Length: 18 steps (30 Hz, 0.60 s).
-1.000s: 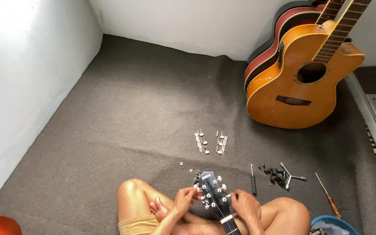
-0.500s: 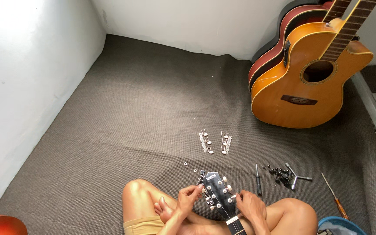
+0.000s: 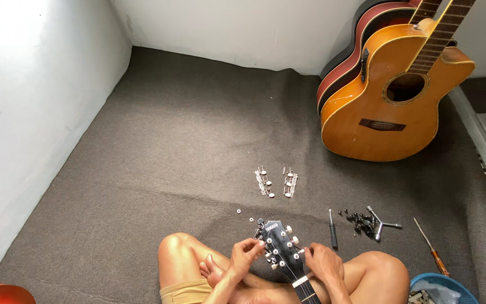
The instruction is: The person unscrews and removes components from the headstock of a guitar using a screwdriver and by hand.
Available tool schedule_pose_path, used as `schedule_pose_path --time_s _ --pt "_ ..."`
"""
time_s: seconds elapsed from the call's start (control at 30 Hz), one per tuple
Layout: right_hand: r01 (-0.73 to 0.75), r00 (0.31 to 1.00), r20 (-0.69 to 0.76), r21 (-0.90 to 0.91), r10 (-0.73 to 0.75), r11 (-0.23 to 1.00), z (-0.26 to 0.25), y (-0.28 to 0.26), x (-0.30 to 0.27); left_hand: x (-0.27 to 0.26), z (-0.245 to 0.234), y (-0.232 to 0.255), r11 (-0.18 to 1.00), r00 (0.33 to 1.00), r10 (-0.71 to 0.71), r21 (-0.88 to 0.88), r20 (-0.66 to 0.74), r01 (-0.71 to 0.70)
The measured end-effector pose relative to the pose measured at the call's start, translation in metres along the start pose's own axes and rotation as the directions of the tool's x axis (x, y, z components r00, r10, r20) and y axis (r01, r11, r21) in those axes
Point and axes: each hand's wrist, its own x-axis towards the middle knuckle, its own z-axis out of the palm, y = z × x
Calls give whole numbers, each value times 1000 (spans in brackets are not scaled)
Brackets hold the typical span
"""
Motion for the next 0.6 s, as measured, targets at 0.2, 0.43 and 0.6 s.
schedule_pose_path --time_s 0.2,0.43,0.6 --pt "-1 1000 -9 -8 1 1000 2 2 3 -12 3 6 780 845 533 413 -43 -471" --pt "23 1000 -21 -1 -23 1000 3 3 0 -5 4 6 965 998 60 255 19 -63" --pt "41 999 -31 -24 -42 999 13 9 5 -3 0 3 997 998 -29 70 62 25"
